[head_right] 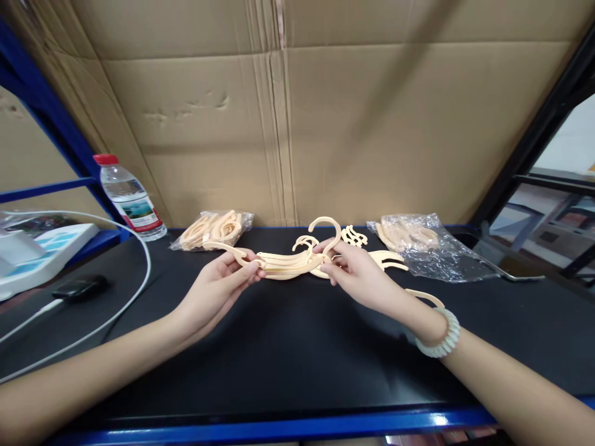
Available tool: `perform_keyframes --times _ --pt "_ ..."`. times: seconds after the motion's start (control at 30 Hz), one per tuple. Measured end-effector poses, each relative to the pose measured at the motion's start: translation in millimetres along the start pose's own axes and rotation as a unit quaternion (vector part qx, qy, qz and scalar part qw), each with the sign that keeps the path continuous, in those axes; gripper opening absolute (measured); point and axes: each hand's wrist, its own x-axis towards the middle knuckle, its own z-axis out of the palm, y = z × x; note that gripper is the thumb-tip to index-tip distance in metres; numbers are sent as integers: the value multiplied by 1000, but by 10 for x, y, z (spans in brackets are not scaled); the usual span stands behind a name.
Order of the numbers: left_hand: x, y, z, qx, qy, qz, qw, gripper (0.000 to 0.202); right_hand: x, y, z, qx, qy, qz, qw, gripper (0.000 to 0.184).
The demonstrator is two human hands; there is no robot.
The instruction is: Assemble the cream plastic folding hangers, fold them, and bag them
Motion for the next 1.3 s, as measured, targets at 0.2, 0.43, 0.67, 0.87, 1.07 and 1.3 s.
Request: perform_keyframes --times 0.2,0.43,0.67,0.87,1.07,1.3 --pt "5 0 8 30 -10 6 999 23 -26 -100 -25 -42 -11 -28 999 33" --pt "44 40 -44 40 -42 12 998 21 -44 -134 -61 -64 30 -66 995 38" --pt "108 73 -109 44 -86 9 995 24 -78 -133 -122 -87 110 -92 986 25" --pt "89 57 -112 -23 -138 -38 989 26 -109 -134 -119 -159 145 -164 963 17" --pt "88 86 -113 -55 -161 -58 984 28 -142 -151 -114 -210 168 -195 943 20" --pt "96 84 -135 -78 -169 -78 979 26 -156 -173 -86 -208 172 -219 938 19"
